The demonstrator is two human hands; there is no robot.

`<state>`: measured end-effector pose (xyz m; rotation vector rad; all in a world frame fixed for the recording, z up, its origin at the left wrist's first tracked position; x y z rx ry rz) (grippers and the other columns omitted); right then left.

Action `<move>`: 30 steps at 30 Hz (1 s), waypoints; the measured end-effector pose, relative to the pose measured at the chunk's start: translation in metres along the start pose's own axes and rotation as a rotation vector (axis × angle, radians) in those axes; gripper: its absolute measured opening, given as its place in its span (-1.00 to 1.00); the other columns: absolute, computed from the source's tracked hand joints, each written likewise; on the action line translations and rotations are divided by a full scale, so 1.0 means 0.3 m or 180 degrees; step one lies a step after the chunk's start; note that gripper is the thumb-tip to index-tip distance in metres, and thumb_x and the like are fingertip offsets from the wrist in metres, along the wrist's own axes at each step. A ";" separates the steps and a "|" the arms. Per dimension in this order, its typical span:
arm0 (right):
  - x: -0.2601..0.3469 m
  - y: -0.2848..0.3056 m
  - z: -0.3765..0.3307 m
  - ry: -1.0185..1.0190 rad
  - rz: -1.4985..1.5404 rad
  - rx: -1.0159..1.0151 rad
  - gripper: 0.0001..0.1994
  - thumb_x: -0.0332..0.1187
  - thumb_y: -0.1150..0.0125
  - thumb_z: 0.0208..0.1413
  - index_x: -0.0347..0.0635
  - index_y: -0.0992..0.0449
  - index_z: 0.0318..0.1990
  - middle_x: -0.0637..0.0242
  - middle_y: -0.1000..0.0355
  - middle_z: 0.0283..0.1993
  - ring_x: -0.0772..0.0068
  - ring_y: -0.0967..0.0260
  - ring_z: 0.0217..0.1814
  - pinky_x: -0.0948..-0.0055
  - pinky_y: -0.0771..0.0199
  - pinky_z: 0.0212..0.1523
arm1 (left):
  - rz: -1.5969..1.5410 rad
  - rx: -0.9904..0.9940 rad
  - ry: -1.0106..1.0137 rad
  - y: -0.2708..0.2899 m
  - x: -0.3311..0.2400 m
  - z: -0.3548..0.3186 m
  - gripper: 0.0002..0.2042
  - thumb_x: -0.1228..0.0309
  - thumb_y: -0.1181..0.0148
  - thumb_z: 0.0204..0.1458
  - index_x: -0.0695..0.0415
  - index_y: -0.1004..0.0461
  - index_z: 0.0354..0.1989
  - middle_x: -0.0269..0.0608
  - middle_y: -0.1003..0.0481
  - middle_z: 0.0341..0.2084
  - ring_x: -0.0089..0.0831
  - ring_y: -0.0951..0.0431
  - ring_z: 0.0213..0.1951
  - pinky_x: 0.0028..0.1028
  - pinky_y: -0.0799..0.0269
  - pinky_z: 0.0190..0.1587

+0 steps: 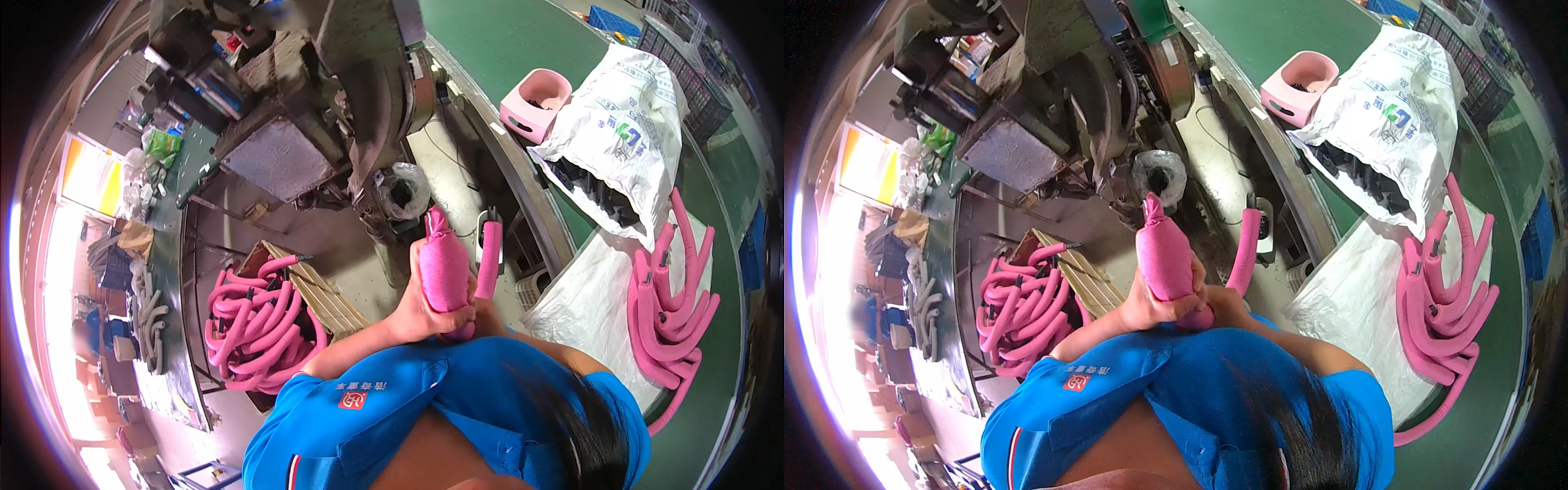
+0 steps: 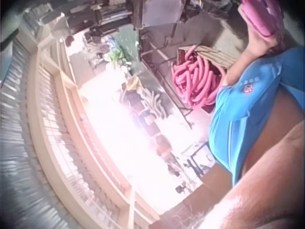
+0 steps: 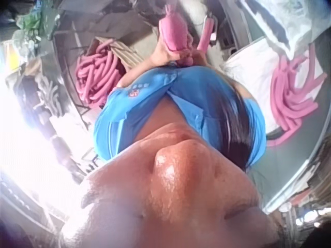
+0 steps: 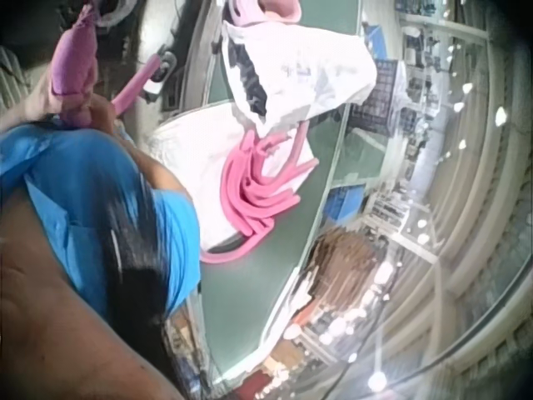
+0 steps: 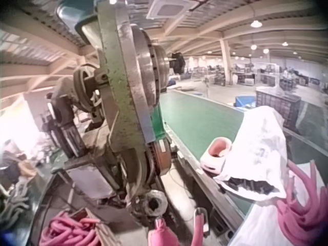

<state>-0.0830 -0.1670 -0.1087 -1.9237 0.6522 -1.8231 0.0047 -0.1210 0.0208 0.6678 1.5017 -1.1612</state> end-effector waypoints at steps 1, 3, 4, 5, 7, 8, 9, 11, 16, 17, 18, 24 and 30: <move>0.109 -0.043 -0.001 0.0239 -0.1067 0.0251 -0.59 -0.45 -0.36 -0.18 -0.18 -0.41 -0.10 0.35 -0.43 -0.27 0.65 -0.33 -0.21 0.56 -0.35 -0.22 | -0.0047 -0.0062 0.0036 0.019 0.005 -0.007 -0.22 0.66 -0.28 -0.27 0.01 0.13 0.07 -0.23 -0.33 -0.35 -0.46 -0.43 -0.35 -0.41 -0.43 -0.28; 0.196 -0.032 0.024 0.0055 -0.1771 0.0710 -0.56 -0.42 -0.33 -0.14 -0.19 -0.34 -0.04 0.40 -0.39 -0.34 0.70 -0.28 -0.30 0.63 -0.29 -0.29 | -0.0016 -0.0294 0.0097 0.048 -0.004 -0.027 -0.25 0.64 -0.28 -0.25 0.01 0.09 0.07 -0.24 -0.32 -0.32 -0.47 -0.42 -0.35 -0.43 -0.42 -0.28; 0.215 0.009 0.028 -0.0383 -0.1417 0.0816 -0.53 -0.39 -0.30 -0.10 -0.20 -0.29 -0.01 0.43 -0.36 -0.39 0.73 -0.24 -0.38 0.68 -0.24 -0.35 | -0.0001 -0.0364 0.0094 0.054 -0.009 -0.031 -0.27 0.63 -0.28 -0.25 0.02 0.07 0.07 -0.24 -0.32 -0.30 -0.48 -0.42 -0.35 -0.43 -0.42 -0.29; 0.319 0.000 0.041 0.0360 -0.1166 0.0451 -0.46 -0.23 -0.32 -0.09 -0.26 -0.25 0.02 0.49 -0.28 -0.50 0.75 -0.16 -0.49 0.69 -0.12 -0.45 | 0.0286 -0.0366 0.0032 0.051 -0.012 -0.034 -0.27 0.62 -0.28 -0.25 0.03 0.07 0.07 -0.25 -0.31 -0.30 -0.50 -0.41 -0.33 -0.44 -0.41 -0.26; 0.492 -0.028 0.042 0.1130 -0.1082 0.0115 -0.42 -0.35 -0.24 0.00 -0.26 -0.15 0.16 0.57 -0.15 -0.61 0.80 -0.02 -0.59 0.68 0.08 -0.59 | 0.1018 -0.0237 -0.0233 0.038 -0.018 -0.033 -0.26 0.59 -0.30 -0.27 0.06 0.06 0.07 -0.28 -0.31 -0.29 -0.54 -0.40 -0.27 -0.45 -0.38 -0.19; 0.562 -0.075 0.043 0.1144 -0.1672 0.0120 -0.35 -0.34 -0.28 -0.02 -0.27 -0.11 0.20 0.56 -0.14 -0.62 0.80 -0.02 -0.60 0.68 0.07 -0.59 | 0.0588 -0.0172 -0.0282 0.022 -0.033 -0.035 -0.27 0.59 -0.29 -0.26 0.07 0.06 0.07 -0.28 -0.32 -0.26 -0.54 -0.40 -0.22 -0.44 -0.35 -0.14; 0.610 -0.123 0.043 0.1163 -0.2267 0.0124 -0.28 -0.32 -0.32 -0.05 -0.28 -0.07 0.25 0.56 -0.14 -0.64 0.80 -0.01 -0.61 0.68 0.07 -0.60 | 0.0568 -0.0143 -0.0315 0.015 -0.044 -0.035 -0.27 0.59 -0.28 -0.26 0.07 0.07 0.08 -0.27 -0.32 -0.25 -0.53 -0.40 -0.21 -0.44 -0.35 -0.13; 0.614 -0.211 0.062 0.1096 -0.2718 0.0236 -0.18 -0.30 -0.39 -0.11 -0.28 -0.02 0.28 0.57 -0.09 -0.67 0.79 0.02 -0.63 0.66 0.09 -0.61 | 0.0531 -0.0064 -0.0395 0.010 -0.068 -0.028 -0.26 0.59 -0.28 -0.26 0.06 0.07 0.08 -0.26 -0.32 -0.23 -0.51 -0.40 -0.18 -0.44 -0.34 -0.11; 0.580 -0.232 0.065 0.1360 -0.2759 0.0019 -0.25 -0.31 -0.49 -0.23 -0.27 -0.23 0.15 0.58 -0.08 -0.73 0.82 0.09 -0.70 0.66 0.19 -0.66 | 0.0435 0.0248 -0.0236 0.014 -0.023 -0.054 -0.24 0.61 -0.29 -0.26 0.04 0.07 0.10 -0.23 -0.33 -0.19 -0.47 -0.39 -0.13 -0.43 -0.33 -0.08; 0.571 -0.228 0.059 0.1482 -0.2704 -0.0005 -0.29 -0.31 -0.49 -0.23 -0.26 -0.26 0.11 0.58 -0.06 -0.74 0.82 0.09 -0.71 0.66 0.17 -0.67 | 0.0587 0.0320 -0.0162 0.008 -0.014 -0.062 -0.24 0.62 -0.29 -0.26 0.04 0.07 0.11 -0.23 -0.33 -0.19 -0.46 -0.39 -0.11 -0.43 -0.34 -0.08; 0.564 -0.224 0.055 0.1603 -0.2648 -0.0031 -0.33 -0.31 -0.49 -0.23 -0.25 -0.30 0.08 0.58 -0.03 -0.75 0.82 0.09 -0.72 0.66 0.15 -0.68 | 0.0357 0.0290 -0.0525 -0.006 -0.046 -0.057 -0.24 0.61 -0.31 -0.25 0.03 0.06 0.11 -0.24 -0.34 -0.17 -0.46 -0.39 -0.11 -0.44 -0.35 -0.11; 0.578 -0.199 0.092 0.1083 -0.1901 0.0774 -0.64 -0.38 -0.48 -0.22 -0.22 -0.32 -0.40 0.51 -0.19 -0.70 0.87 0.01 -0.63 0.65 0.04 -0.67 | -0.0169 -0.0023 -0.0240 0.006 -0.018 -0.058 -0.21 0.60 -0.39 -0.35 0.04 -0.01 0.08 -0.11 -0.33 -0.08 -0.31 -0.37 0.00 -0.24 -0.25 0.08; 0.641 -0.199 0.152 0.0281 -0.2651 0.0629 -0.62 -0.30 -0.43 -0.14 -0.25 -0.39 -0.23 0.39 -0.37 -0.53 0.82 -0.19 -0.41 0.61 -0.26 -0.47 | -0.0275 -0.0509 0.0015 0.055 -0.004 -0.044 -0.23 0.65 -0.30 -0.31 0.01 0.03 0.10 -0.28 -0.30 -0.18 -0.50 -0.36 -0.15 -0.48 -0.36 -0.14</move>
Point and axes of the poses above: each hand's wrist, its own z-axis towards the middle knuckle, its own y-axis out of the back of the hand, x = y × z, the point moved 5 cm from there along z, towards the middle knuckle
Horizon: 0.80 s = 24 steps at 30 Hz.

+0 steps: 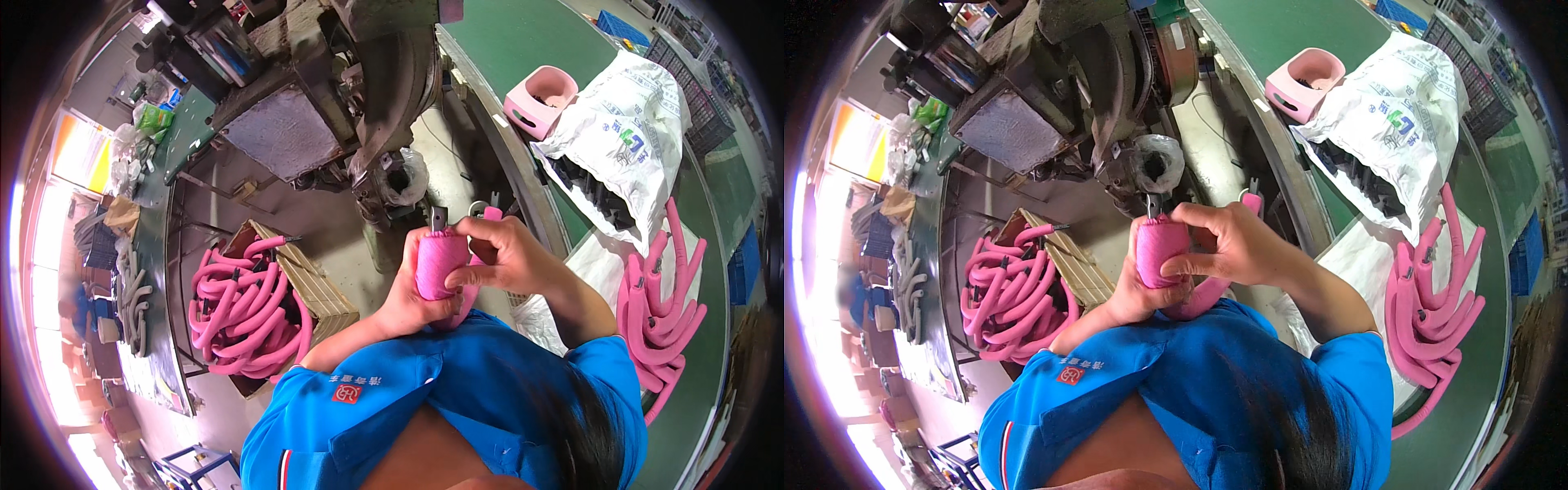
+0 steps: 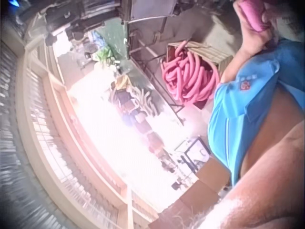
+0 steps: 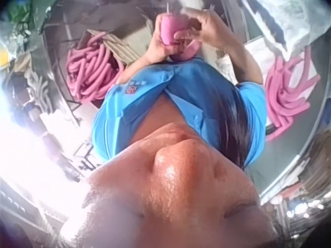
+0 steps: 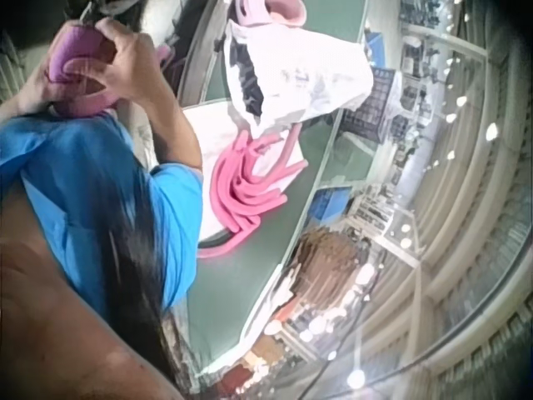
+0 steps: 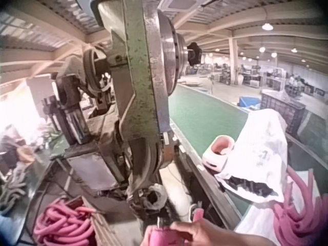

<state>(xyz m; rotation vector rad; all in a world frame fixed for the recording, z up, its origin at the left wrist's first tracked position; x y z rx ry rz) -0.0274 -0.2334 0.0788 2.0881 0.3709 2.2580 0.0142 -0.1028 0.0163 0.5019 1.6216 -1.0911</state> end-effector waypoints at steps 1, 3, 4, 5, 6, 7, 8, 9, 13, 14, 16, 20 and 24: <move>-0.022 -0.008 -0.006 0.0020 0.0498 -0.0238 -0.58 -0.29 -0.43 -0.14 -0.24 -0.38 -0.17 0.43 -0.32 -0.61 0.82 -0.18 -0.48 0.63 -0.21 -0.52 | 0.0176 0.0077 -0.0014 -0.007 -0.006 0.008 -0.23 0.66 -0.29 -0.30 0.01 0.04 0.10 -0.27 -0.30 -0.19 -0.51 -0.36 -0.16 -0.48 -0.37 -0.17; -0.040 -0.009 -0.025 0.0153 0.0218 -0.0655 -0.54 -0.31 -0.43 -0.13 -0.22 -0.36 -0.10 0.50 -0.21 -0.68 0.83 -0.11 -0.58 0.66 -0.07 -0.58 | 0.0392 0.0117 -0.0113 -0.015 -0.024 0.007 -0.24 0.68 -0.26 -0.28 0.01 0.05 0.10 -0.26 -0.29 -0.20 -0.53 -0.36 -0.20 -0.50 -0.37 -0.24; -0.039 -0.009 -0.035 0.0225 0.0079 -0.0856 -0.52 -0.32 -0.42 -0.13 -0.21 -0.34 -0.06 0.54 -0.16 -0.71 0.83 -0.07 -0.63 0.67 -0.01 -0.61 | 0.0455 0.0143 -0.0188 -0.018 -0.037 0.012 -0.25 0.69 -0.24 -0.27 0.01 0.05 0.10 -0.26 -0.28 -0.20 -0.55 -0.36 -0.23 -0.51 -0.37 -0.27; -0.023 -0.013 -0.043 0.0414 0.0184 -0.1282 -0.53 -0.34 -0.42 -0.12 -0.19 -0.34 -0.06 0.59 -0.06 -0.74 0.85 0.07 -0.67 0.69 0.16 -0.64 | 0.0516 0.0149 -0.0255 -0.019 -0.043 0.011 -0.26 0.70 -0.22 -0.27 0.01 0.05 0.09 -0.26 -0.27 -0.20 -0.56 -0.36 -0.25 -0.52 -0.37 -0.31; -0.029 -0.024 -0.038 0.0415 0.0361 -0.1325 -0.53 -0.34 -0.42 -0.13 -0.20 -0.33 -0.07 0.60 -0.06 -0.73 0.85 0.07 -0.67 0.69 0.16 -0.64 | 0.0678 0.0157 -0.0360 -0.017 -0.045 0.018 -0.26 0.70 -0.22 -0.26 0.01 0.06 0.09 -0.26 -0.26 -0.20 -0.57 -0.35 -0.25 -0.52 -0.37 -0.31; -0.036 -0.030 -0.036 0.0410 0.0537 -0.1372 -0.53 -0.34 -0.42 -0.13 -0.20 -0.33 -0.07 0.61 -0.06 -0.73 0.85 0.08 -0.68 0.69 0.17 -0.64 | 0.0840 0.0167 -0.0461 -0.017 -0.048 0.021 -0.27 0.70 -0.21 -0.26 0.01 0.06 0.09 -0.26 -0.26 -0.20 -0.58 -0.35 -0.26 -0.53 -0.36 -0.32; -0.043 -0.034 -0.033 0.0338 0.0403 -0.1279 -0.55 -0.33 -0.42 -0.12 -0.20 -0.34 -0.09 0.58 -0.09 -0.73 0.83 0.03 -0.68 0.68 0.12 -0.65 | 0.0820 0.0174 -0.0435 -0.017 -0.056 0.022 -0.27 0.70 -0.20 -0.25 0.01 0.06 0.10 -0.27 -0.25 -0.20 -0.58 -0.34 -0.26 -0.52 -0.36 -0.30; -0.051 -0.030 -0.037 0.0267 0.0266 -0.1191 -0.56 -0.33 -0.41 -0.12 -0.20 -0.35 -0.10 0.55 -0.12 -0.72 0.81 -0.01 -0.69 0.67 0.08 -0.65 | 0.0653 0.0197 -0.0368 -0.017 -0.047 0.014 -0.28 0.69 -0.19 -0.25 0.02 0.06 0.10 -0.28 -0.25 -0.20 -0.58 -0.33 -0.25 -0.51 -0.36 -0.28; 0.016 -0.035 -0.028 0.0897 -0.0978 -0.0836 -0.64 -0.28 -0.38 -0.09 -0.20 -0.38 -0.18 0.37 -0.30 -0.67 0.62 -0.27 -0.68 0.60 -0.17 -0.64 | 0.0462 0.0152 -0.0190 0.019 0.018 -0.002 -0.25 0.64 -0.33 -0.29 0.05 0.01 0.08 -0.23 -0.32 -0.14 -0.48 -0.36 -0.10 -0.45 -0.35 -0.08; 0.020 -0.037 -0.026 0.0898 -0.1330 -0.0707 -0.67 -0.23 -0.36 -0.08 -0.18 -0.40 -0.23 0.24 -0.39 -0.60 0.44 -0.42 -0.60 0.51 -0.31 -0.59 | 0.0597 0.0134 -0.0145 0.030 0.024 -0.010 -0.25 0.65 -0.32 -0.29 0.05 0.01 0.08 -0.22 -0.33 -0.15 -0.47 -0.37 -0.10 -0.44 -0.35 -0.08; 0.004 -0.046 -0.019 0.1067 -0.1439 -0.0452 -0.70 -0.22 -0.35 -0.07 -0.17 -0.39 -0.31 0.26 -0.35 -0.64 0.42 -0.38 -0.64 0.48 -0.27 -0.62 | 0.0791 0.0153 -0.0255 0.050 0.062 -0.021 -0.26 0.68 -0.30 -0.29 0.06 0.01 0.08 -0.20 -0.35 -0.16 -0.44 -0.41 -0.12 -0.42 -0.37 -0.09; -0.201 0.014 -0.014 0.0144 0.1290 -0.0305 -0.74 -0.24 -0.35 -0.06 -0.15 -0.38 -0.51 0.52 -0.27 -0.68 0.74 -0.11 -0.66 0.60 -0.01 -0.66 | 0.1581 0.0419 -0.0173 0.029 0.031 -0.020 -0.29 0.60 -0.27 -0.28 0.04 -0.05 0.10 -0.26 -0.25 -0.08 -0.46 -0.30 -0.06 -0.40 -0.27 -0.01; -0.692 0.323 -0.113 -0.1229 0.0606 -0.2583 -0.85 -0.29 -0.20 0.05 -0.18 -0.50 -0.36 0.47 -0.35 -0.53 0.74 -0.15 -0.57 0.66 -0.11 -0.58 | 0.1099 -0.0029 0.0426 0.070 0.021 0.017 -0.28 0.59 -0.25 -0.26 0.02 -0.01 0.12 -0.26 -0.31 -0.27 -0.53 -0.37 -0.31 -0.50 -0.36 -0.27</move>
Point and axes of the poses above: each hand's wrist, its own z-axis towards the middle knuckle, its own y-axis out of the back of the hand, x = y × z, the point moved 5 cm from there along z, towards the middle knuckle
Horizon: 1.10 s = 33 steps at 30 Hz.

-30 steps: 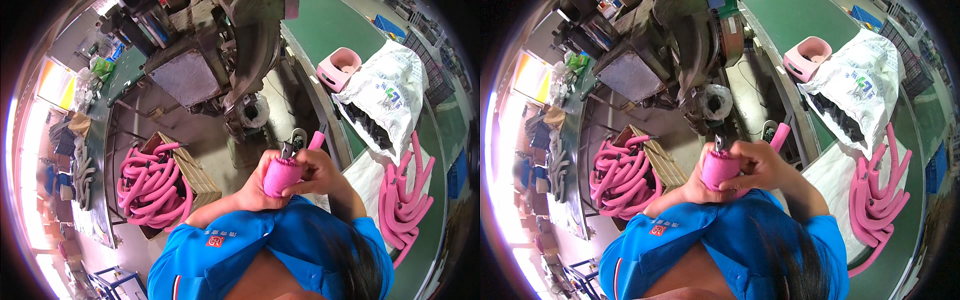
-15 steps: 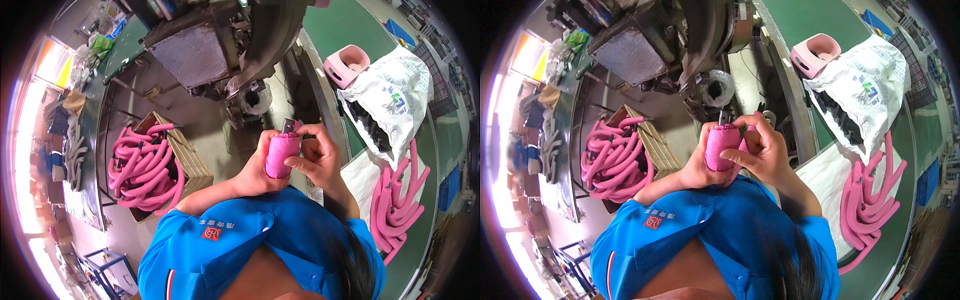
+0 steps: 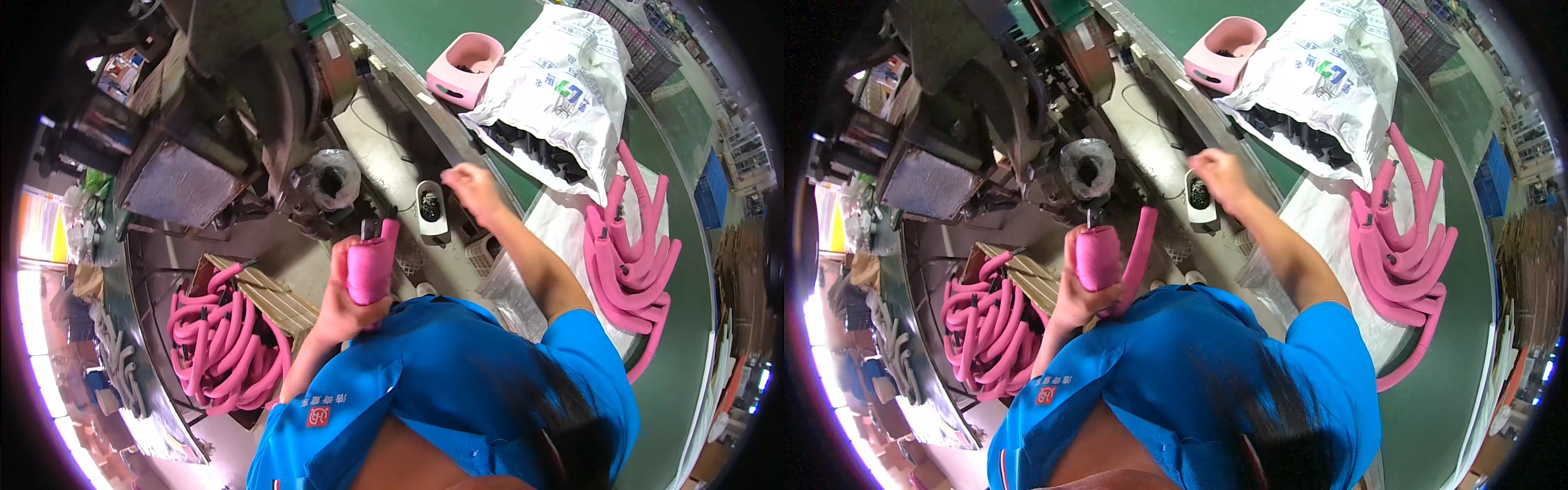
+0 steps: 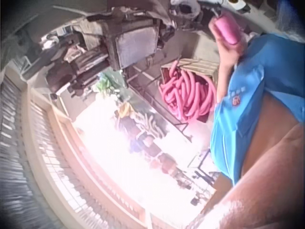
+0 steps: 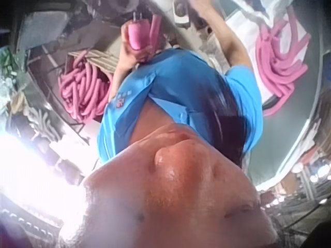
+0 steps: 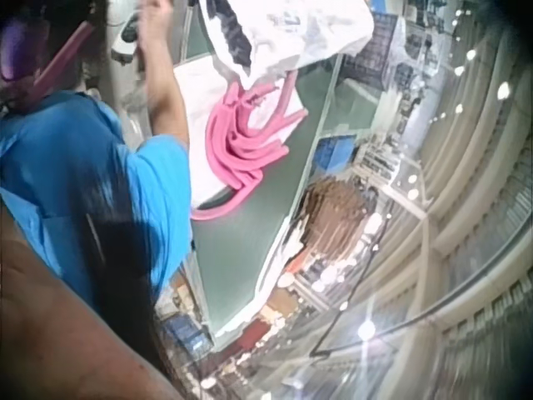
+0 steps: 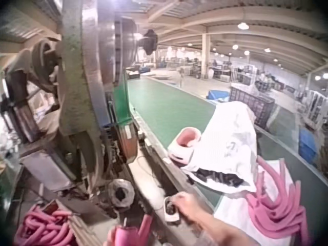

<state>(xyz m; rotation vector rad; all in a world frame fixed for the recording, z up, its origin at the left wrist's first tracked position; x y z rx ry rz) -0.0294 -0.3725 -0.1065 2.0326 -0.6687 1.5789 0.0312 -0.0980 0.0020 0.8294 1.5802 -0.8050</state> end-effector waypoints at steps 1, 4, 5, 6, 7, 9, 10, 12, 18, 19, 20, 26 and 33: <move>-0.076 0.126 0.071 0.0245 -0.0644 -0.0689 -0.83 -0.28 -0.18 0.05 -0.21 -0.52 -0.36 0.46 -0.38 -0.50 0.65 -0.23 -0.51 0.61 -0.23 -0.48 | 0.0043 -0.0105 0.0081 0.017 0.020 -0.011 -0.28 0.58 -0.25 -0.26 0.03 0.00 0.12 -0.26 -0.31 -0.27 -0.52 -0.38 -0.31 -0.50 -0.36 -0.26; -0.287 0.529 0.215 0.0272 -0.2216 -0.1858 -0.77 -0.28 -0.22 -0.08 -0.27 -0.51 -0.34 0.11 -0.48 -0.34 0.18 -0.45 -0.26 0.33 -0.39 -0.20 | -0.0141 -0.0067 0.0185 0.026 0.064 -0.041 -0.27 0.55 -0.27 -0.28 0.05 -0.01 0.12 -0.25 -0.30 -0.26 -0.51 -0.38 -0.30 -0.49 -0.35 -0.22; -0.347 0.657 0.248 0.0140 -0.2135 -0.2097 -0.74 -0.24 -0.14 -0.02 -0.28 -0.45 -0.30 -0.05 -0.46 -0.26 -0.05 -0.42 -0.20 0.23 -0.39 -0.15 | -0.0122 -0.0072 0.0220 0.022 0.072 -0.048 -0.27 0.54 -0.28 -0.29 0.05 -0.01 0.12 -0.25 -0.30 -0.26 -0.50 -0.38 -0.30 -0.48 -0.35 -0.21; -0.336 0.720 0.270 0.0081 -0.2460 -0.2133 -0.69 -0.23 -0.11 0.00 -0.30 -0.39 -0.21 -0.09 -0.45 -0.23 -0.09 -0.42 -0.16 0.15 -0.38 -0.10 | -0.0115 -0.0129 0.0265 0.029 0.091 -0.055 -0.26 0.53 -0.29 -0.30 0.05 -0.02 0.12 -0.25 -0.30 -0.26 -0.50 -0.37 -0.29 -0.47 -0.34 -0.21; -0.270 0.722 0.273 -0.0186 -0.2782 -0.2169 -0.65 -0.22 -0.10 0.01 -0.32 -0.35 -0.15 -0.12 -0.44 -0.19 -0.12 -0.41 -0.10 0.10 -0.37 -0.07 | 0.0025 -0.0224 0.0288 0.036 0.106 -0.066 -0.27 0.52 -0.29 -0.30 0.06 -0.03 0.11 -0.25 -0.30 -0.27 -0.49 -0.37 -0.28 -0.46 -0.34 -0.20; -0.261 0.776 0.309 -0.0856 -0.3247 -0.2111 -0.59 -0.18 -0.12 0.00 -0.35 -0.36 -0.12 -0.08 -0.45 -0.16 -0.09 -0.41 -0.08 0.07 -0.40 -0.07 | 0.0318 -0.0346 0.0354 0.027 0.112 -0.085 -0.28 0.49 -0.29 -0.32 0.07 -0.06 0.10 -0.26 -0.31 -0.29 -0.47 -0.37 -0.27 -0.45 -0.33 -0.18; -0.253 0.774 0.326 -0.0943 -0.3457 -0.1819 -0.59 -0.17 -0.14 -0.02 -0.34 -0.39 -0.13 -0.07 -0.45 -0.15 -0.07 -0.41 -0.07 0.08 -0.41 -0.07 | 0.0571 -0.0409 0.0471 0.024 0.109 -0.091 -0.28 0.46 -0.29 -0.34 0.08 -0.08 0.09 -0.25 -0.32 -0.27 -0.45 -0.36 -0.24 -0.44 -0.31 -0.13; -0.230 0.735 0.324 -0.1029 -0.3669 -0.1528 -0.57 -0.10 -0.15 -0.08 -0.35 -0.48 -0.23 -0.10 -0.44 -0.13 -0.09 -0.41 -0.07 0.10 -0.40 -0.05 | 0.0830 -0.0355 0.0387 0.013 0.069 -0.083 -0.28 0.46 -0.29 -0.34 0.08 -0.07 0.10 -0.23 -0.32 -0.25 -0.44 -0.36 -0.22 -0.43 -0.30 -0.11; -0.251 0.659 0.266 0.0244 -0.2166 -0.1596 -0.58 -0.13 0.17 0.14 -0.32 -0.47 -0.44 -0.02 -0.46 -0.39 -0.09 -0.39 -0.27 0.10 -0.31 -0.23 | 0.0927 -0.0196 0.0353 -0.017 0.012 -0.063 -0.28 0.50 -0.28 -0.29 0.15 -0.06 0.13 -0.20 -0.34 -0.21 -0.48 -0.37 -0.18 -0.45 -0.29 -0.07; -0.203 0.589 0.226 0.0448 -0.2114 -0.1454 -0.57 -0.13 0.21 0.18 -0.31 -0.44 -0.46 -0.03 -0.44 -0.39 -0.10 -0.38 -0.27 0.11 -0.29 -0.24 | 0.0874 -0.0187 0.0322 -0.021 0.014 -0.059 -0.27 0.49 -0.28 -0.32 0.13 -0.06 0.12 -0.19 -0.33 -0.20 -0.46 -0.36 -0.16 -0.44 -0.28 -0.06; -0.197 0.576 0.200 0.0547 -0.2070 -0.1570 -0.61 -0.11 0.19 0.21 -0.29 -0.41 -0.37 -0.02 -0.43 -0.35 -0.08 -0.38 -0.22 0.15 -0.29 -0.19 | 0.0845 -0.0113 0.0293 -0.026 0.014 -0.047 -0.26 0.49 -0.29 -0.35 0.12 -0.07 0.12 -0.19 -0.31 -0.19 -0.44 -0.35 -0.15 -0.43 -0.27 -0.05; -0.254 0.706 0.263 0.0201 -0.2684 -0.1877 -0.83 -0.30 -0.06 0.06 -0.22 -0.44 -0.30 0.10 -0.46 -0.31 0.05 -0.41 -0.20 0.22 -0.36 -0.16 | 0.0894 0.0249 0.0133 -0.062 -0.011 -0.015 -0.25 0.48 -0.30 -0.37 0.13 -0.08 0.11 -0.20 -0.29 -0.18 -0.45 -0.34 -0.14 -0.45 -0.24 -0.03; -0.278 0.673 0.358 -0.0842 -0.3891 -0.0600 -0.65 -0.15 -0.22 -0.06 -0.21 -0.48 -0.19 -0.02 -0.45 -0.11 0.01 -0.41 -0.04 0.16 -0.39 -0.06 | 0.0894 0.0149 0.0438 -0.023 0.020 -0.057 -0.23 0.48 -0.31 -0.39 0.14 -0.09 0.12 -0.18 -0.29 -0.14 -0.45 -0.33 -0.09 -0.45 -0.24 -0.01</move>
Point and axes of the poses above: each hand's wrist, its own z-axis towards the middle knuckle, its own y-axis out of the back of the hand, x = y × z, the point moved 5 cm from there along z, towards the middle knuckle
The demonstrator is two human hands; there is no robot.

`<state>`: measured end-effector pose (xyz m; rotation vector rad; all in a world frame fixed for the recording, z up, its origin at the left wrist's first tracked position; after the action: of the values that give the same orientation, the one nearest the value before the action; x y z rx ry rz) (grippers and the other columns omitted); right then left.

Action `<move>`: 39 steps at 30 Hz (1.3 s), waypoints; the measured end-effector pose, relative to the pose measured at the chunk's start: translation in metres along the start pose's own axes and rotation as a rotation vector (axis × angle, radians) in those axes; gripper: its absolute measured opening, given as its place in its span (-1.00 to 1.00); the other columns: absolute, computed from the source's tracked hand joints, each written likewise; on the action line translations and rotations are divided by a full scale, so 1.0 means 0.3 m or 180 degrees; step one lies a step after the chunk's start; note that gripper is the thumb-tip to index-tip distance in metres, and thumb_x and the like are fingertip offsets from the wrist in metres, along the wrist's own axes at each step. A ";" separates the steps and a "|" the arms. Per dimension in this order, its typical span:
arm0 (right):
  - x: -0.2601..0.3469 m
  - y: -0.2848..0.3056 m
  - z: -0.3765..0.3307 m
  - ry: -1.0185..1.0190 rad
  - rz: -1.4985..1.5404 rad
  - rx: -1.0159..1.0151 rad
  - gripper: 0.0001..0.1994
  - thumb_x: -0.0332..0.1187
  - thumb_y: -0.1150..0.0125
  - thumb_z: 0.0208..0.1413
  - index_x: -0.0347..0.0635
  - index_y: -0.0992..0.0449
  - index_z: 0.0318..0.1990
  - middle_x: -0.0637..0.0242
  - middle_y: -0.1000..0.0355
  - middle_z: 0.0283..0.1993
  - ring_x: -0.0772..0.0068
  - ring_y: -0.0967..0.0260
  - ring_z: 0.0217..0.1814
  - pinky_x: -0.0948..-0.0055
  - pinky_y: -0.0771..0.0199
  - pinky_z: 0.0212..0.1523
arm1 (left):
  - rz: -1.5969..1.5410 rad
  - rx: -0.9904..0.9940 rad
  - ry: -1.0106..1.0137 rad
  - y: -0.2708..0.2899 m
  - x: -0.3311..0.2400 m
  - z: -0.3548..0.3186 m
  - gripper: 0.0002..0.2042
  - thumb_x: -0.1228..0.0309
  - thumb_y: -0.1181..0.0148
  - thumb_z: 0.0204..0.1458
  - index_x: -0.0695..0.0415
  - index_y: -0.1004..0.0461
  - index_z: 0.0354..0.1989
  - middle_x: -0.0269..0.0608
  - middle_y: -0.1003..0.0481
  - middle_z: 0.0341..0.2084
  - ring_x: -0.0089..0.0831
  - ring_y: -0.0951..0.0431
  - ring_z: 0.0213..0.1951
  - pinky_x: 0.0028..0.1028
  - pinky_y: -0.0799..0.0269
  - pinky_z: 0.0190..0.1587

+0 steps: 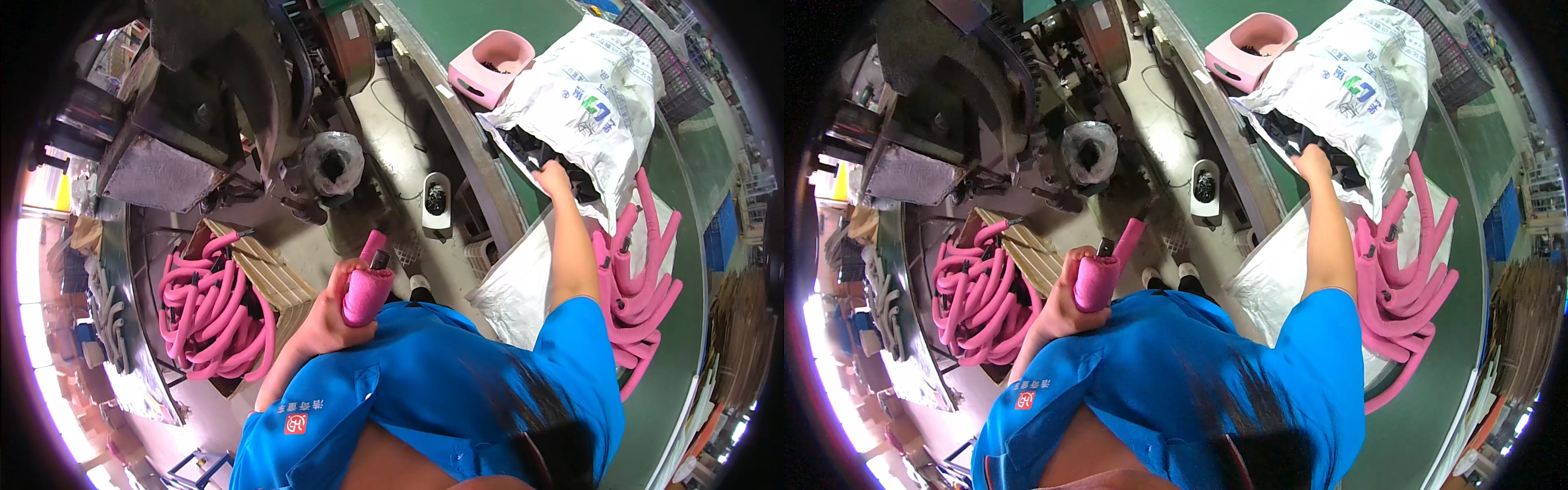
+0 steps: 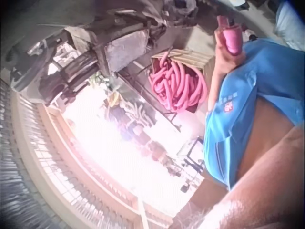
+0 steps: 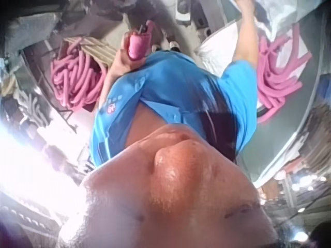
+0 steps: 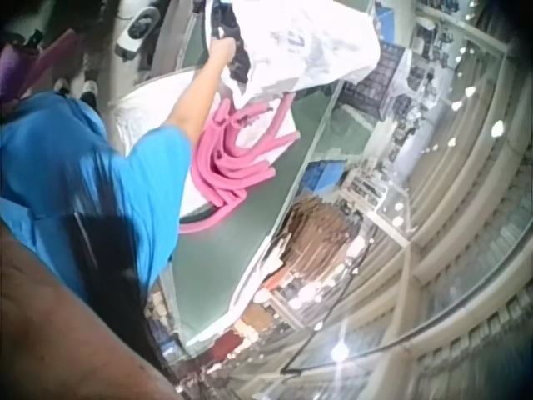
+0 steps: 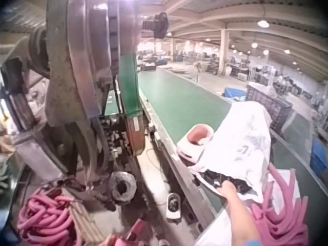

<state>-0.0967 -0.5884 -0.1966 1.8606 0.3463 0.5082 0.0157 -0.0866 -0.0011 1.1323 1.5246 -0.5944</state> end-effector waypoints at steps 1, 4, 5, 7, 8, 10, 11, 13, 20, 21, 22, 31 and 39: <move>0.000 -0.006 -0.018 -0.0215 -0.0214 -0.0091 -0.55 -0.07 -0.27 -0.12 -0.26 -0.50 -0.17 -0.06 -0.43 -0.07 -0.01 -0.40 -0.01 0.16 -0.41 -0.04 | 0.0043 -0.0005 -0.0036 -0.003 0.001 -0.001 -0.23 0.48 -0.31 -0.39 0.15 -0.09 0.12 -0.18 -0.29 -0.14 -0.45 -0.33 -0.09 -0.45 -0.24 -0.01; -0.020 -0.007 -0.028 -0.0007 -0.0161 -0.0026 -0.53 -0.02 -0.26 -0.13 -0.31 -0.51 -0.26 -0.07 -0.47 -0.22 -0.03 -0.42 -0.07 0.13 -0.40 -0.09 | 0.0140 -0.0056 -0.0034 0.000 -0.018 -0.022 -0.24 0.47 -0.30 -0.38 0.15 -0.11 0.12 -0.17 -0.30 -0.12 -0.43 -0.33 -0.06 -0.43 -0.23 0.02; -0.044 -0.023 -0.017 0.0153 -0.0011 0.0115 -0.53 0.00 -0.23 -0.09 -0.32 -0.51 -0.26 -0.08 -0.47 -0.25 -0.06 -0.42 -0.13 0.13 -0.39 -0.13 | 0.0096 -0.0055 -0.0022 0.001 -0.020 -0.030 -0.25 0.47 -0.30 -0.37 0.15 -0.11 0.12 -0.17 -0.30 -0.12 -0.43 -0.32 -0.05 -0.43 -0.23 0.03; 0.022 0.020 -0.087 0.0704 0.0432 0.0017 -0.53 0.00 -0.16 -0.02 -0.32 -0.48 -0.23 -0.01 -0.48 -0.25 0.06 -0.45 -0.19 0.20 -0.41 -0.20 | 0.0077 -0.0055 -0.0093 0.006 -0.012 -0.034 -0.26 0.47 -0.30 -0.37 0.15 -0.12 0.12 -0.17 -0.30 -0.11 -0.42 -0.33 -0.04 -0.42 -0.23 0.04; 0.075 0.061 -0.145 0.1004 0.0639 -0.0015 -0.53 0.00 -0.13 0.02 -0.33 -0.46 -0.21 0.02 -0.48 -0.24 0.12 -0.47 -0.22 0.24 -0.42 -0.23 | 0.0113 -0.0051 -0.0176 0.010 -0.007 -0.031 -0.26 0.48 -0.30 -0.36 0.15 -0.12 0.12 -0.16 -0.31 -0.10 -0.42 -0.33 -0.03 -0.42 -0.23 0.04; 0.269 0.103 -0.347 0.1088 0.2111 0.1270 -0.59 -0.04 -0.07 0.11 -0.30 -0.40 -0.23 0.25 -0.42 -0.40 0.45 -0.37 -0.41 0.44 -0.36 -0.36 | 0.0082 -0.0078 -0.0239 0.006 0.004 -0.042 -0.26 0.48 -0.29 -0.36 0.16 -0.12 0.12 -0.16 -0.31 -0.09 -0.42 -0.34 -0.03 -0.42 -0.24 0.03; 0.397 0.160 -0.501 0.1570 0.2343 0.1651 -0.61 -0.05 -0.04 0.15 -0.28 -0.37 -0.23 0.32 -0.36 -0.44 0.54 -0.28 -0.44 0.51 -0.32 -0.39 | 0.0016 -0.0078 -0.0258 0.004 -0.001 -0.035 -0.27 0.48 -0.29 -0.35 0.16 -0.12 0.12 -0.16 -0.32 -0.09 -0.42 -0.35 -0.03 -0.42 -0.24 0.03; 0.562 0.227 -0.731 0.2529 0.2461 0.2417 -0.67 -0.11 -0.05 0.17 -0.26 -0.37 -0.24 0.41 -0.29 -0.50 0.64 -0.19 -0.47 0.59 -0.24 -0.44 | 0.0011 -0.0089 -0.0505 -0.009 -0.025 -0.025 -0.30 0.50 -0.29 -0.33 0.17 -0.14 0.10 -0.16 -0.37 -0.14 -0.44 -0.39 -0.08 -0.44 -0.28 0.00; 0.721 0.322 -0.919 0.3345 0.2282 0.3259 -0.61 -0.08 -0.19 0.08 -0.28 -0.40 -0.49 0.49 -0.15 -0.66 0.74 -0.03 -0.55 0.57 -0.06 -0.57 | -0.0043 0.0051 -0.0708 -0.012 -0.052 -0.040 -0.39 0.54 -0.29 -0.31 0.18 -0.22 0.03 -0.18 -0.43 -0.21 -0.48 -0.43 -0.15 -0.47 -0.32 -0.06; 0.739 0.342 -0.933 0.3294 0.2473 0.3081 -0.59 -0.06 -0.21 0.06 -0.27 -0.40 -0.54 0.52 -0.12 -0.67 0.77 0.01 -0.56 0.61 0.00 -0.59 | -0.0032 -0.0003 -0.0778 -0.009 -0.049 -0.044 -0.40 0.53 -0.31 -0.32 0.18 -0.24 0.01 -0.17 -0.44 -0.20 -0.47 -0.45 -0.16 -0.46 -0.33 -0.06; 0.749 0.342 -0.932 0.3400 0.2386 0.3065 -0.59 -0.06 -0.22 0.05 -0.27 -0.40 -0.55 0.52 -0.11 -0.67 0.76 0.01 -0.56 0.60 0.00 -0.59 | 0.0009 -0.0034 -0.0813 -0.004 -0.051 -0.048 -0.41 0.53 -0.32 -0.31 0.18 -0.26 0.01 -0.17 -0.44 -0.21 -0.46 -0.45 -0.16 -0.45 -0.33 -0.07; 0.848 0.396 -0.929 0.4147 0.1497 0.3096 -0.53 -0.05 -0.22 0.05 -0.27 -0.29 -0.65 0.37 -0.01 -0.72 0.65 0.10 -0.63 0.48 0.04 -0.63 | -0.0003 0.0347 -0.0743 -0.031 -0.046 -0.077 -0.50 0.55 -0.30 -0.28 0.14 -0.37 -0.04 -0.13 -0.47 -0.20 -0.31 -0.50 -0.17 -0.40 -0.37 -0.07; 0.946 0.405 -0.994 0.4658 0.0714 0.2855 -0.61 -0.20 -0.02 0.16 -0.25 -0.38 -0.65 0.10 -0.23 -0.71 0.12 -0.14 -0.68 0.32 -0.15 -0.60 | 0.0104 0.0232 -0.0796 -0.052 -0.012 -0.106 -0.49 0.55 -0.31 -0.29 0.08 -0.37 -0.04 -0.16 -0.48 -0.19 -0.10 -0.52 -0.20 -0.34 -0.40 -0.10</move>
<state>-0.0024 -0.2523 0.0530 1.9903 1.5116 2.1129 -0.0129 -0.0677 0.0082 1.0915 1.2768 -0.7454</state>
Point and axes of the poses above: each hand's wrist, its own z-axis towards the middle knuckle, its own y-axis out of the back of the hand, x = y × z, the point moved 5 cm from there along z, towards the middle knuckle
